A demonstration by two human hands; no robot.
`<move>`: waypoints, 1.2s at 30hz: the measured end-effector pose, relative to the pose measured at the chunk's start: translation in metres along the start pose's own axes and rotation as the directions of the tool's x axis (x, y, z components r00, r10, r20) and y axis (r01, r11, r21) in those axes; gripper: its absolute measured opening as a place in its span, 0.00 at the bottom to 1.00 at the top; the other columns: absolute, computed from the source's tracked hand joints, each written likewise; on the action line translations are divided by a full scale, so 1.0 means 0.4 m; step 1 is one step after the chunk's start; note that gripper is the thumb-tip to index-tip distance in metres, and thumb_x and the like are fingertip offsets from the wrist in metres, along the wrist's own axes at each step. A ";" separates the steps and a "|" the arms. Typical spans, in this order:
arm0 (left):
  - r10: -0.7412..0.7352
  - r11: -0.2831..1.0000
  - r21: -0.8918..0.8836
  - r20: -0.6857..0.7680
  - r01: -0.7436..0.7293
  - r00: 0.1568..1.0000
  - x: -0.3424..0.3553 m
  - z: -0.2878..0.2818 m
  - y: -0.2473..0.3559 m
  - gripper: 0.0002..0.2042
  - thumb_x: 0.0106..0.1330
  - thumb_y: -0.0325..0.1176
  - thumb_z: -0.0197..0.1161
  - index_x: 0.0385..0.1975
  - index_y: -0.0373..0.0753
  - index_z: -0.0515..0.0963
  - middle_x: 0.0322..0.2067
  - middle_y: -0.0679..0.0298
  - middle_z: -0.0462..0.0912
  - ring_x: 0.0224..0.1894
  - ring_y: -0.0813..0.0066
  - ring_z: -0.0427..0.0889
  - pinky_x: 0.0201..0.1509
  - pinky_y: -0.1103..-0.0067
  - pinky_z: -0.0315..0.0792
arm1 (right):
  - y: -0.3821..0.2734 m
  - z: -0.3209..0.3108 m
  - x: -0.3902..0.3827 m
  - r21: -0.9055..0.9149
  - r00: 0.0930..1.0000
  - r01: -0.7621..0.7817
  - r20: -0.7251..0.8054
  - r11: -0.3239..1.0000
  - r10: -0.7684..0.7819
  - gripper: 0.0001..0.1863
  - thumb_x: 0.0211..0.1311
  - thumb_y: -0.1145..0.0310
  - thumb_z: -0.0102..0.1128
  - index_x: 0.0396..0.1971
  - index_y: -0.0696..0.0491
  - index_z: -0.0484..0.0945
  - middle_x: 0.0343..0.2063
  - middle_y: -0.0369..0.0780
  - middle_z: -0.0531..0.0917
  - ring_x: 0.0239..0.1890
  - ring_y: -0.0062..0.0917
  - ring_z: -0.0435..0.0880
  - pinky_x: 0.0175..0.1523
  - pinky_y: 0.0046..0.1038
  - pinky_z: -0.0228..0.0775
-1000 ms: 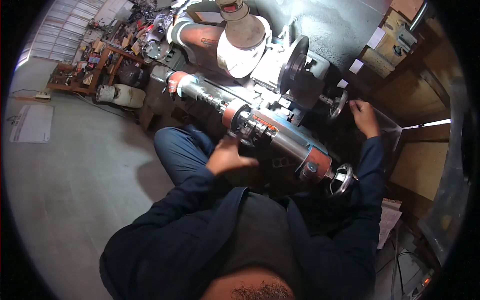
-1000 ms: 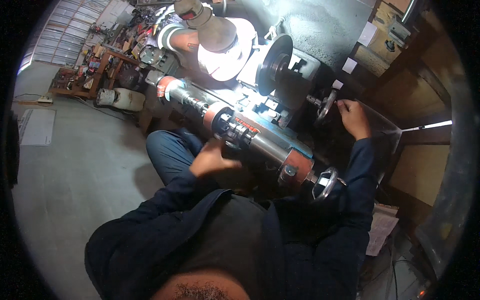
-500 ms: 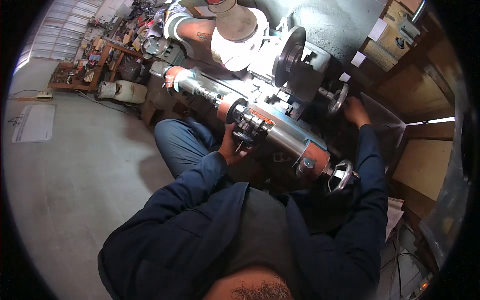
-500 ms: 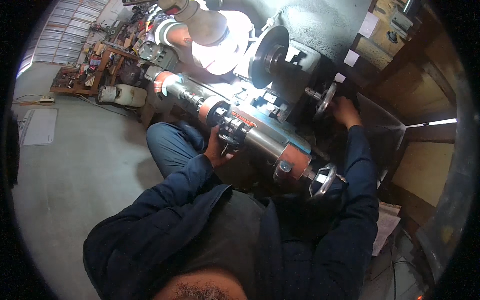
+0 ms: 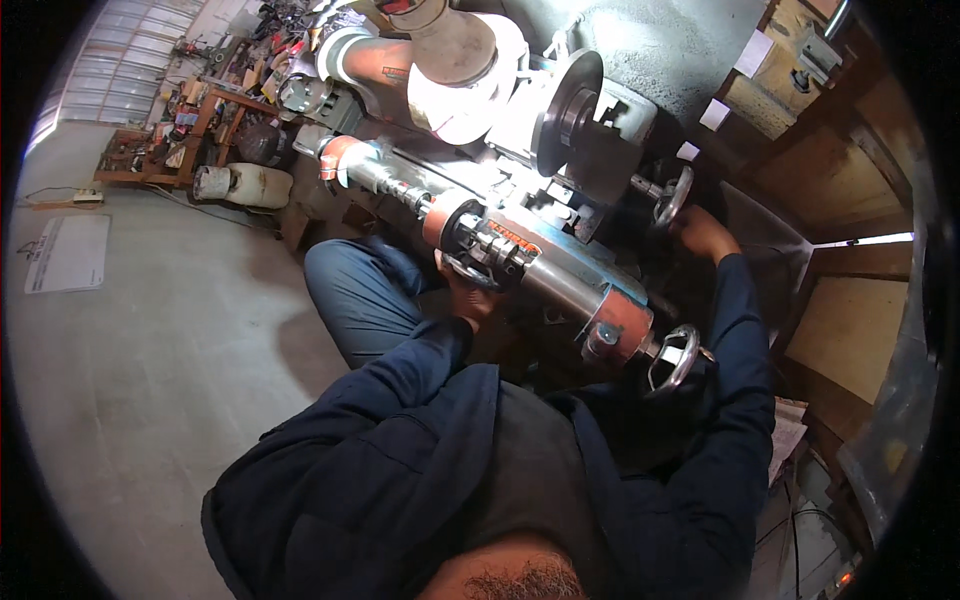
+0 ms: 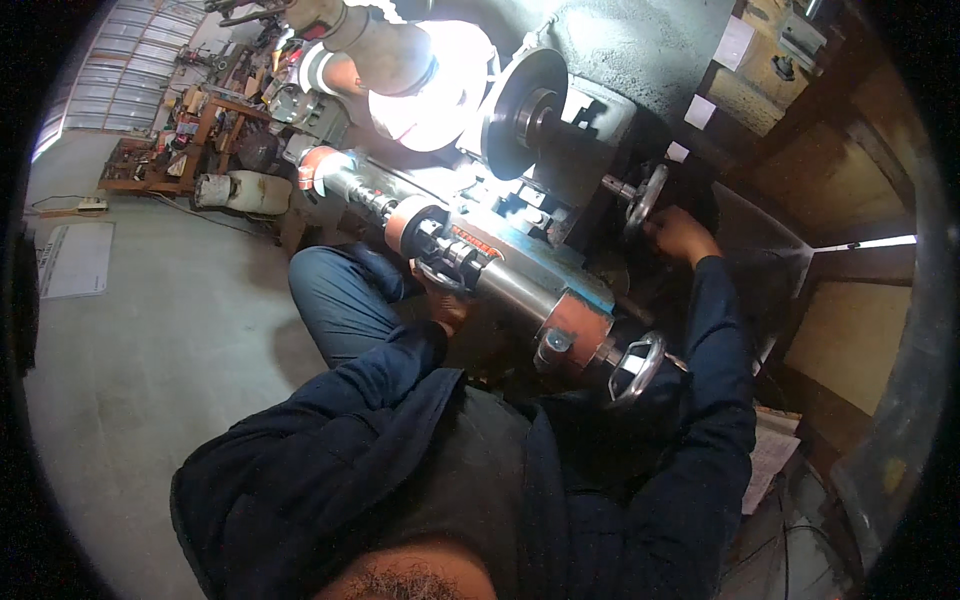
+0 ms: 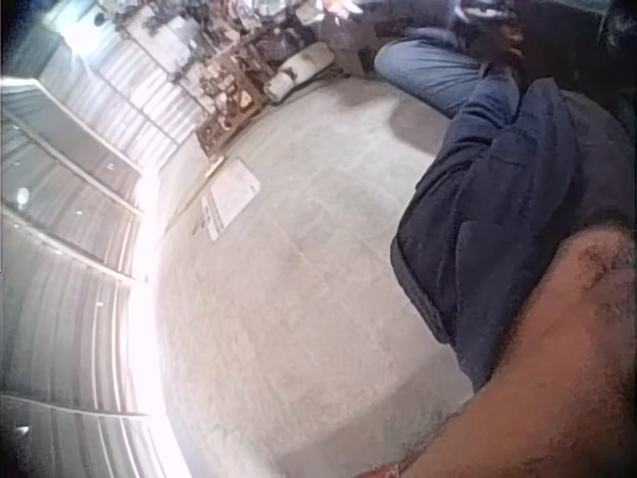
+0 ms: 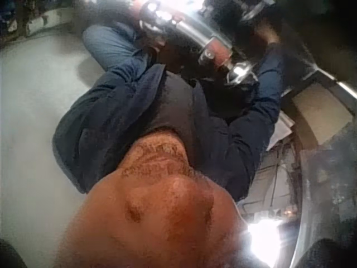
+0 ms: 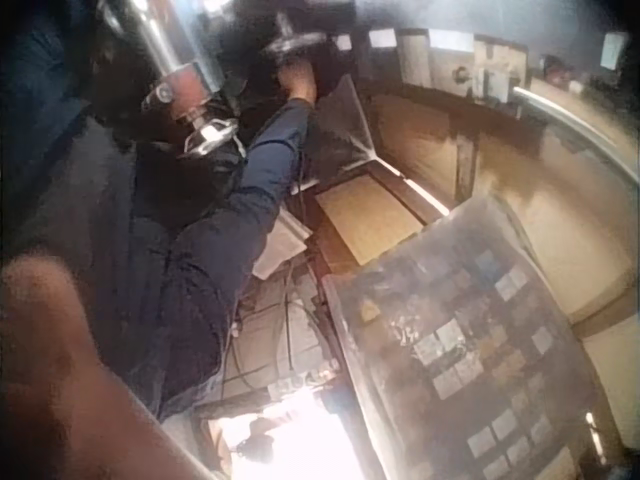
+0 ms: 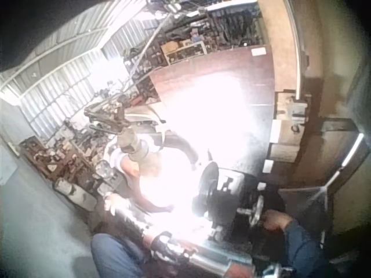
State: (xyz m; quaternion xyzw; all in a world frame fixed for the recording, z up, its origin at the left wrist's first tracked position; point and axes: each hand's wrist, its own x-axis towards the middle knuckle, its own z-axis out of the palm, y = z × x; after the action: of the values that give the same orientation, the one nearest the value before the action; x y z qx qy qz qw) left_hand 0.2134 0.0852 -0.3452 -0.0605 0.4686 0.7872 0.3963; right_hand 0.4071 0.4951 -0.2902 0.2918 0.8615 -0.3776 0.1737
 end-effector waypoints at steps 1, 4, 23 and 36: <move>0.025 1.000 0.007 0.016 -0.026 1.000 -0.006 -0.006 -0.003 0.47 0.53 0.78 0.47 0.68 0.52 0.60 0.64 0.64 0.66 0.64 0.57 0.66 0.63 0.51 0.64 | 0.000 0.002 0.000 0.006 1.000 0.000 0.003 1.000 0.000 0.16 0.66 0.59 0.56 0.43 0.54 0.83 0.39 0.51 0.84 0.45 0.45 0.83 0.52 0.40 0.71; 0.434 0.662 0.599 0.183 -0.450 0.882 -0.027 -0.038 0.006 0.43 0.55 0.55 0.61 0.67 0.42 0.50 0.60 0.53 0.65 0.61 0.56 0.68 0.61 0.59 0.66 | 0.010 0.007 0.021 0.049 1.000 -0.020 -0.007 0.999 0.020 0.18 0.66 0.56 0.55 0.44 0.54 0.83 0.42 0.51 0.83 0.48 0.45 0.81 0.54 0.40 0.71; 0.118 0.246 0.950 0.169 -0.194 0.979 -0.042 0.047 0.155 0.35 0.67 0.38 0.61 0.65 0.28 0.49 0.55 0.42 0.66 0.56 0.53 0.70 0.61 0.67 0.65 | 0.095 0.085 0.007 0.197 0.713 -0.212 -0.639 0.957 0.289 0.18 0.62 0.57 0.56 0.43 0.53 0.83 0.41 0.45 0.85 0.44 0.38 0.84 0.52 0.36 0.74; 0.227 -0.825 0.557 0.477 -0.092 0.849 0.004 -0.087 0.538 0.25 0.61 0.50 0.62 0.54 0.42 0.75 0.60 0.57 0.73 0.64 0.53 0.68 0.63 0.39 0.53 | -0.056 0.493 -0.752 0.786 0.400 0.066 -0.586 0.615 0.705 0.44 0.66 0.32 0.36 0.63 0.59 0.67 0.64 0.54 0.66 0.68 0.46 0.62 0.72 0.36 0.50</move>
State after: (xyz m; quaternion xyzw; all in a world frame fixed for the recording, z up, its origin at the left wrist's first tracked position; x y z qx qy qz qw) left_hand 0.0564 0.0058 -0.2167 0.4434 0.8895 -0.0928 -0.0600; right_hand 0.6399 0.2228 -0.2504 0.6588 0.5214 -0.4262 -0.3355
